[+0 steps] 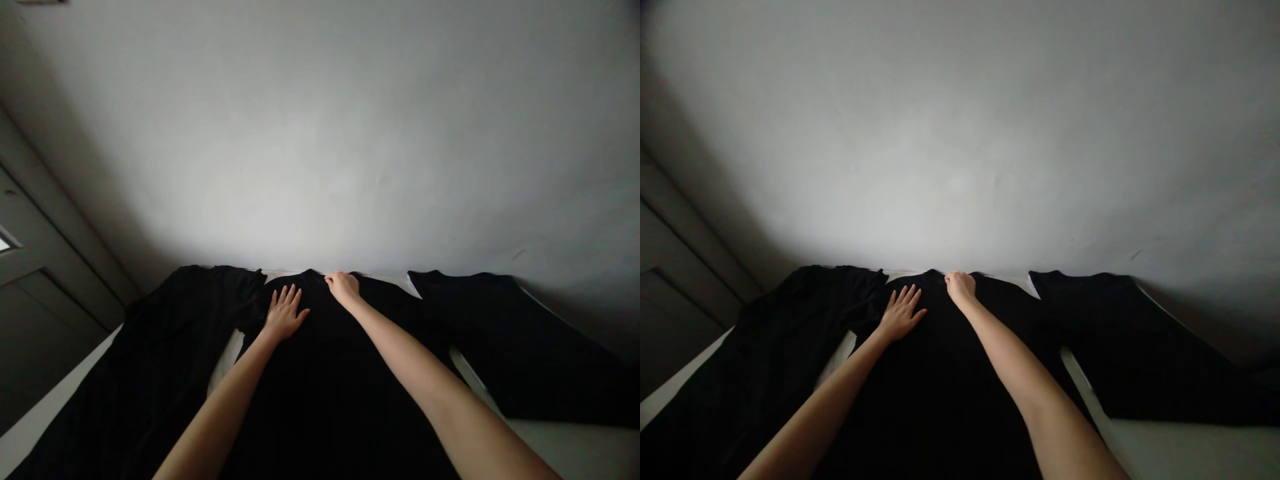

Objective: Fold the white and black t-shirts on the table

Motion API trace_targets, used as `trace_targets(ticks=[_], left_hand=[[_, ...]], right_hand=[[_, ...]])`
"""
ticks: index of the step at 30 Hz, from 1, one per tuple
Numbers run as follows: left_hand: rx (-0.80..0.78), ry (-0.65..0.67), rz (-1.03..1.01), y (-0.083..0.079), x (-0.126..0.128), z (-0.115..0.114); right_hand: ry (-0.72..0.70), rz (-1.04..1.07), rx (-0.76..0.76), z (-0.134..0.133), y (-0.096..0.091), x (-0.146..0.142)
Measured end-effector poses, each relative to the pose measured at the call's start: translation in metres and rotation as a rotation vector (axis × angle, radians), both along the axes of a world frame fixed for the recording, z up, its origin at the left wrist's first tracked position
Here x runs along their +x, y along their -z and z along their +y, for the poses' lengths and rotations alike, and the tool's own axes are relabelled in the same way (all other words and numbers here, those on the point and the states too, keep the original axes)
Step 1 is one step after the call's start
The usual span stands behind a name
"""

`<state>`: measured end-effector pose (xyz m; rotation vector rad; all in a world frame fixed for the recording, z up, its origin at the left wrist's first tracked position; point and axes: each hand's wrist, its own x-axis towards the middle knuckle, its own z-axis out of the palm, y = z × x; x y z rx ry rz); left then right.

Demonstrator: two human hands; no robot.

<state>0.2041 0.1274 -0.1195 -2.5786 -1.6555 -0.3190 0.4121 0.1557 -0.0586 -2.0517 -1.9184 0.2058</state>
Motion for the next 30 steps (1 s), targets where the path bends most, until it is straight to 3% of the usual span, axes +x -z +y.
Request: trace_targets(ticks=[4,8,15,21,30], left_hand=[[0.052,-0.156,-0.067,0.0,0.004,-0.003],[0.074,-0.242,-0.135,0.003,0.001,0.0],[-0.026,-0.281,-0.153,-0.008,0.0,0.001],[0.018,-0.308,-0.143,-0.015,0.003,-0.005],[0.021,-0.307,-0.122,-0.014,0.004,-0.005]], right_hand=[[0.159,0.073,-0.055,0.031,0.0,-0.054],[0.306,0.107,-0.061,0.049,0.012,-0.073],[0.428,0.228,0.004,0.061,0.027,-0.08],[0.444,0.262,0.018,0.064,0.032,-0.078],[0.436,0.253,0.118,0.062,0.039,-0.078]])
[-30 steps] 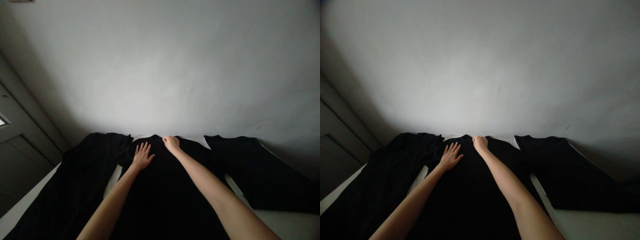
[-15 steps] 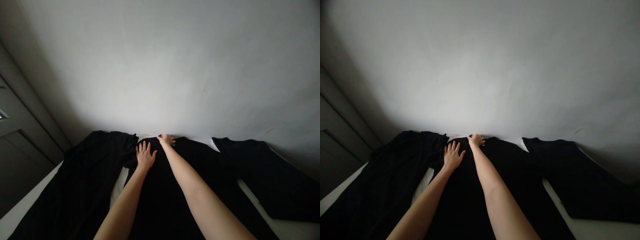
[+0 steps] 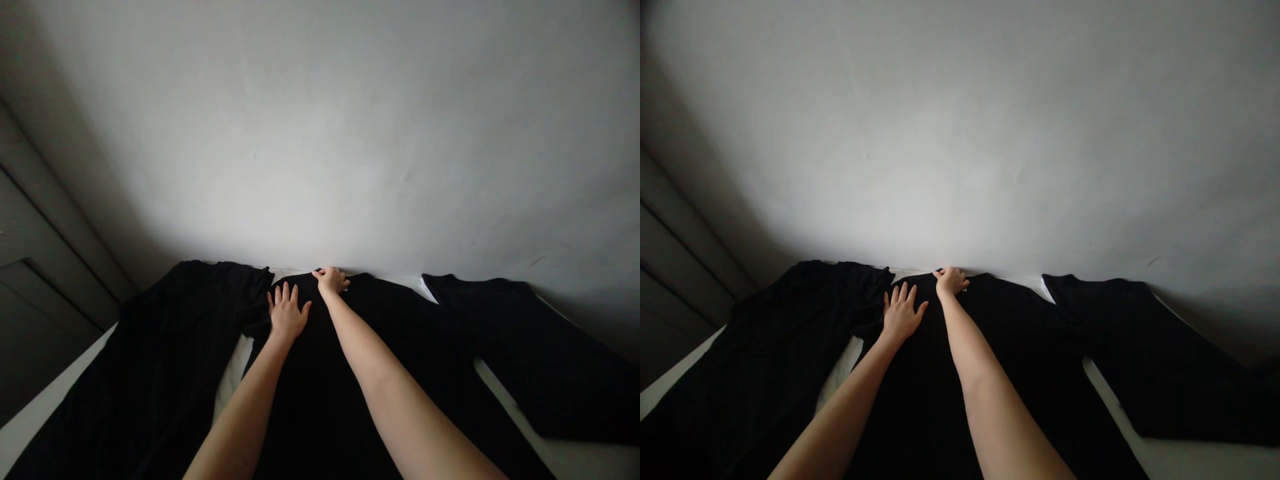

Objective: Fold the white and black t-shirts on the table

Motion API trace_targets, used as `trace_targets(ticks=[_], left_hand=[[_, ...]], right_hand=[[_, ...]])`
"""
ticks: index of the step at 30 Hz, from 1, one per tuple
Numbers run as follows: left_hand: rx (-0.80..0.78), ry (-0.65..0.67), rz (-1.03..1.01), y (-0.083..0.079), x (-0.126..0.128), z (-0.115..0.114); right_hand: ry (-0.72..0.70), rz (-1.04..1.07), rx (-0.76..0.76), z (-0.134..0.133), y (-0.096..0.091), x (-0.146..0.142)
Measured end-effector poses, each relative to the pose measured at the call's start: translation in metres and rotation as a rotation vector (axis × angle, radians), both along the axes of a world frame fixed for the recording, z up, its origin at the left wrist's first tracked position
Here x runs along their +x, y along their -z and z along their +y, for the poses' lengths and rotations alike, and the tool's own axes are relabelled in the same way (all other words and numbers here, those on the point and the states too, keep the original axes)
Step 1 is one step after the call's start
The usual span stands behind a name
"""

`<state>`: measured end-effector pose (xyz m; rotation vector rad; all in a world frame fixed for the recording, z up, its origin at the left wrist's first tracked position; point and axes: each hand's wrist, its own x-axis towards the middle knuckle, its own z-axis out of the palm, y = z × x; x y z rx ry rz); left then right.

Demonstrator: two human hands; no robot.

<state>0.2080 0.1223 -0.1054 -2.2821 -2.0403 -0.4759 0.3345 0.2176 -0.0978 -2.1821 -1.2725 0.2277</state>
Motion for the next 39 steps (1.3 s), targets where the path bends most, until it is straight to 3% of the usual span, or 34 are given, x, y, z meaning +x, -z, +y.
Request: trace_targets(ticks=[5,10,14,21,27,35,37,39], left_hand=[[0.013,0.03,0.058,-0.003,0.0,0.004],[0.088,0.304,0.148,-0.007,-0.001,0.027],[0.054,0.413,0.155,-0.001,-0.007,0.044],[-0.051,0.277,0.125,0.006,-0.013,0.049],[-0.074,0.281,0.158,0.006,-0.015,0.053],[-0.046,0.36,0.225,0.005,-0.041,0.054],[-0.058,0.308,0.261,0.0,-0.048,0.052],[-0.086,0.171,0.302,-0.007,-0.049,0.049]], right_hand=[[-0.041,-0.175,0.036,-0.001,0.004,-0.002],[-0.249,-0.323,0.02,-0.002,0.0,-0.007],[-0.323,-0.341,0.018,-0.002,-0.004,-0.002],[-0.516,-0.402,0.033,-0.017,-0.006,0.01],[-0.859,-0.412,0.068,-0.037,0.015,0.008],[-0.812,-0.382,-0.109,-0.039,0.009,0.015],[-0.793,-0.375,-0.125,-0.041,0.006,0.013],[-0.787,-0.37,-0.141,-0.042,0.005,0.01]])
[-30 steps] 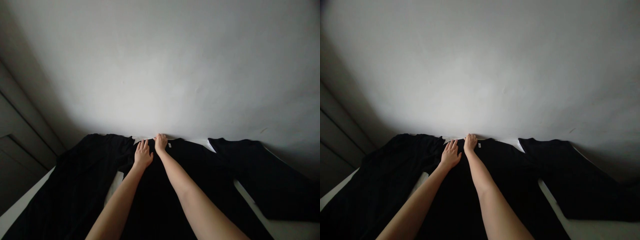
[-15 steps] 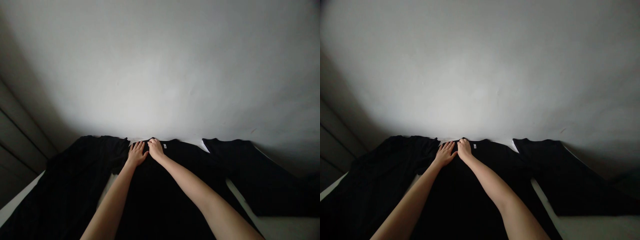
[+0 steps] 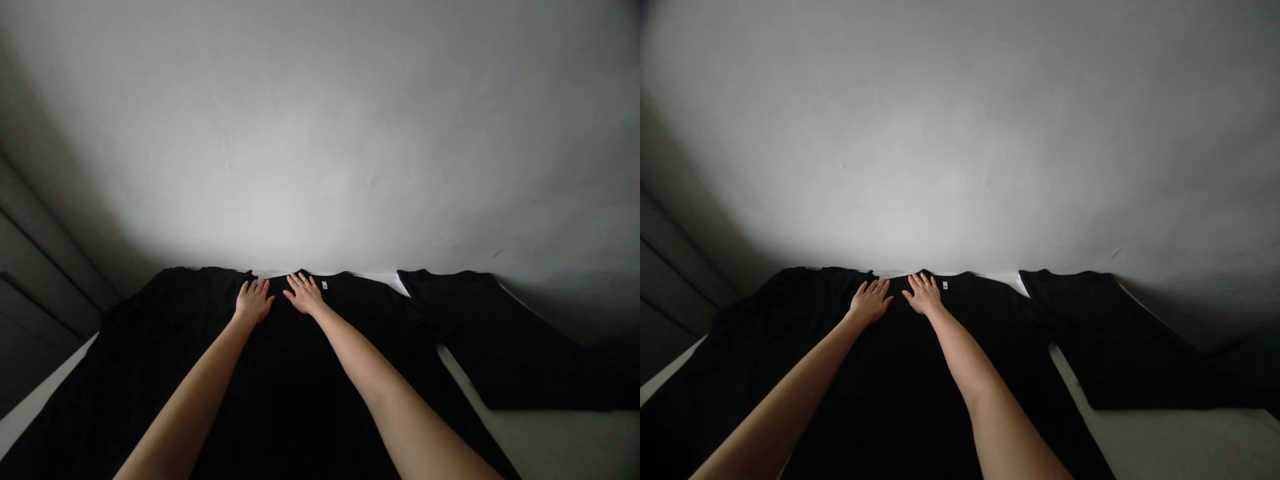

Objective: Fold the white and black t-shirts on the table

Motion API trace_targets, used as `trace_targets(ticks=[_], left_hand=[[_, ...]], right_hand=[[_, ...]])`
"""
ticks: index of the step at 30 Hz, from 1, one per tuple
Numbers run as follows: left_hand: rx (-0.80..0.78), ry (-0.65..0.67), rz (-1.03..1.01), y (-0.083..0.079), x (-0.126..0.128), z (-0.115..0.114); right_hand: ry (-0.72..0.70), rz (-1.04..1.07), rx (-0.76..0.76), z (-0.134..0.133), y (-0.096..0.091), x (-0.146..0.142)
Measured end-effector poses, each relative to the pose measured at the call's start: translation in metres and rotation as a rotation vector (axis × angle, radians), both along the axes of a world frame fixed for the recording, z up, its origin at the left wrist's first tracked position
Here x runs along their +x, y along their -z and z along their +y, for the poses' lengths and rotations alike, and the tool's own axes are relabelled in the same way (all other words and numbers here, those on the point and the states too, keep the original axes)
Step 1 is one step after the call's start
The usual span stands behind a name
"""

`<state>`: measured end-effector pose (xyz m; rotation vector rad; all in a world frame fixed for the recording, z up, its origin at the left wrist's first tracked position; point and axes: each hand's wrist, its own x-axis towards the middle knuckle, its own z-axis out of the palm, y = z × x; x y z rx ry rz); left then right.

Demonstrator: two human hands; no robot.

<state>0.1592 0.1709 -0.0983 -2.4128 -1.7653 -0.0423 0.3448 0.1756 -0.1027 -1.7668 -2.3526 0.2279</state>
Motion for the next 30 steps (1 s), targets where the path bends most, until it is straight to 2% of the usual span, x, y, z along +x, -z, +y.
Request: trace_targets(ticks=[2,3,6,9,11,13,17,19,21,22,24,27,30], left_hand=[[0.019,-0.12,0.018,-0.007,0.011,-0.006],[0.047,-0.138,-0.001,-0.01,0.02,-0.01],[0.118,-0.027,-0.148,-0.01,0.059,-0.022],[0.055,0.098,-0.261,-0.001,0.086,-0.032],[0.028,0.099,-0.262,0.006,0.083,-0.035],[0.023,0.046,-0.222,0.009,0.067,-0.036],[0.005,-0.088,-0.135,0.002,0.031,-0.034],[0.029,-0.149,-0.094,-0.004,0.029,-0.036],[0.091,-0.199,-0.073,-0.008,0.037,-0.041],[0.122,-0.196,-0.081,-0.008,0.044,-0.044],[0.145,-0.102,-0.121,-0.005,0.056,-0.053],[0.066,0.041,-0.153,0.004,0.062,-0.062],[0.042,0.037,-0.127,0.009,0.058,-0.062]], right_hand=[[0.003,-0.004,-0.009,0.0,-0.001,-0.001],[0.005,-0.011,-0.013,0.0,-0.001,-0.001],[-0.023,-0.072,-0.035,0.003,0.001,0.002],[-0.064,-0.136,-0.056,0.006,0.004,0.005],[-0.062,-0.126,-0.041,0.006,0.006,0.006],[-0.045,-0.084,-0.013,0.003,0.005,0.006],[-0.005,-0.015,0.003,-0.003,-0.001,0.002],[0.001,-0.003,-0.004,-0.005,-0.004,0.0],[0.006,0.001,-0.01,-0.006,-0.005,0.0],[0.007,0.003,-0.012,-0.006,-0.005,0.0],[-0.001,0.008,-0.008,-0.006,-0.005,0.002],[-0.018,0.023,0.007,-0.004,-0.007,0.003],[-0.025,0.018,0.0,-0.004,-0.01,0.002]])
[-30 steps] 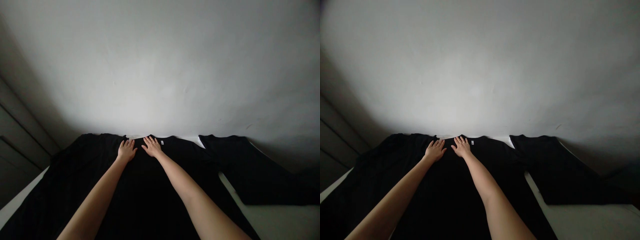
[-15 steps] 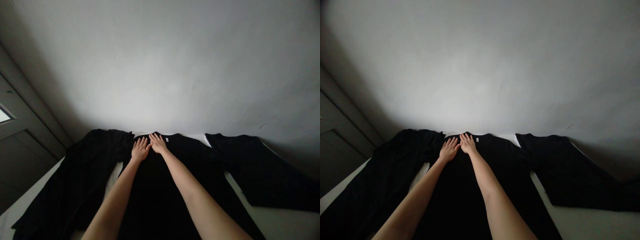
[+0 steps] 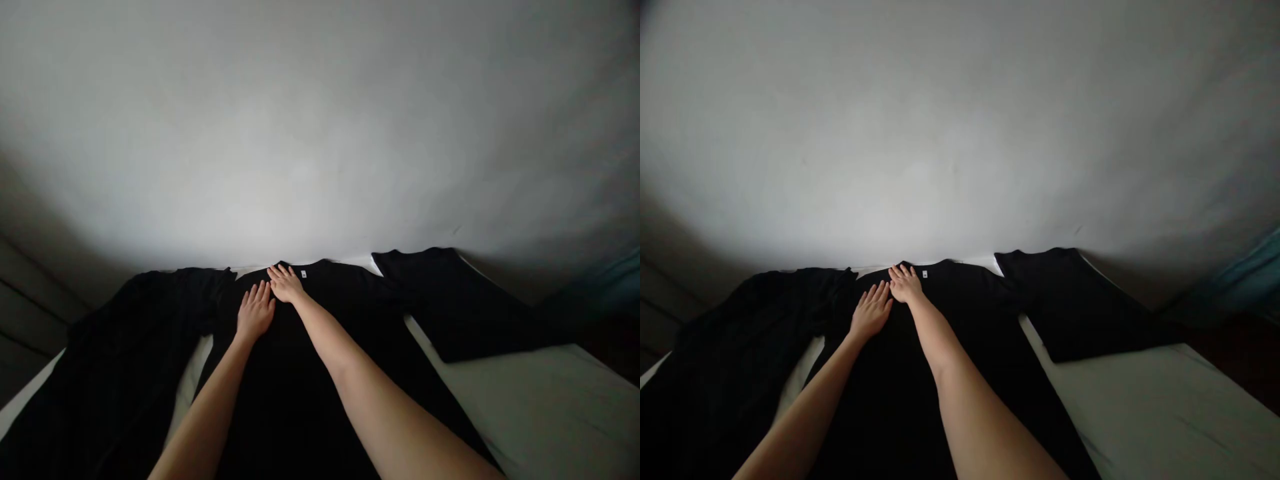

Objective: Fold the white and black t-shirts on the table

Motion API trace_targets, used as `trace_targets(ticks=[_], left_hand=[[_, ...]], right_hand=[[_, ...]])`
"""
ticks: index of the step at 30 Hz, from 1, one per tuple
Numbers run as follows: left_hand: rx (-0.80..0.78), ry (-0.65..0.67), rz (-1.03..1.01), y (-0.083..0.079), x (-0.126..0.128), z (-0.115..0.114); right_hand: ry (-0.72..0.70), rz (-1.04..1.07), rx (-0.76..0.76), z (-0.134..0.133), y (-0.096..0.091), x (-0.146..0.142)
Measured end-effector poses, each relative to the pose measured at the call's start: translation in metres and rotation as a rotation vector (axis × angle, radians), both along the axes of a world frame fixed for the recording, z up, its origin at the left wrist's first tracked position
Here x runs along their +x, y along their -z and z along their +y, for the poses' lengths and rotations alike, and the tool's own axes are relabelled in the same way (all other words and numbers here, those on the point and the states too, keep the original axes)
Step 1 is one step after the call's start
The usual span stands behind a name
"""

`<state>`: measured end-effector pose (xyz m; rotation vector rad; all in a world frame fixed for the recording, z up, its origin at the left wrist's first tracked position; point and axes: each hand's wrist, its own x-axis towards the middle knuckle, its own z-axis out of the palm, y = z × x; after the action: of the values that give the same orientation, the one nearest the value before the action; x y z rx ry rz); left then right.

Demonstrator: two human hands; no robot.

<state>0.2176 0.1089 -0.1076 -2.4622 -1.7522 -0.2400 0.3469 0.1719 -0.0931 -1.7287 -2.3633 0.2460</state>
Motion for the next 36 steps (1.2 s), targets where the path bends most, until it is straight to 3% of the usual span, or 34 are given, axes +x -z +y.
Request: trace_targets(ticks=[5,10,13,16,18,22,27,30,33,36], left_hand=[[0.012,0.005,0.043,-0.003,-0.003,0.003],[0.011,0.044,0.054,-0.006,-0.004,0.004],[0.005,0.052,0.051,-0.004,-0.006,0.007],[-0.005,0.056,0.054,-0.001,-0.007,0.011],[-0.012,0.047,0.059,0.0,-0.007,0.013],[-0.035,0.015,0.073,-0.005,-0.006,0.013],[-0.072,-0.07,0.116,-0.026,0.011,-0.003],[-0.015,-0.12,0.141,-0.032,0.039,-0.026],[0.022,0.007,0.08,-0.027,0.065,-0.061],[-0.029,0.142,0.056,-0.016,0.064,-0.096]], right_hand=[[-0.007,0.006,0.07,-0.03,0.004,0.016],[-0.016,-0.008,0.028,-0.077,0.008,0.101],[0.168,-0.042,-0.04,-0.084,0.0,0.158],[0.409,-0.041,-0.069,-0.082,-0.003,0.181],[0.403,-0.018,-0.029,-0.082,0.0,0.178],[0.232,0.005,0.005,-0.089,0.003,0.168],[0.521,0.002,-0.087,-0.101,-0.019,0.154],[0.433,0.055,-0.016,-0.124,-0.021,0.109],[0.33,0.077,-0.013,-0.162,-0.009,0.059],[0.296,0.086,0.009,-0.201,0.001,0.046]])
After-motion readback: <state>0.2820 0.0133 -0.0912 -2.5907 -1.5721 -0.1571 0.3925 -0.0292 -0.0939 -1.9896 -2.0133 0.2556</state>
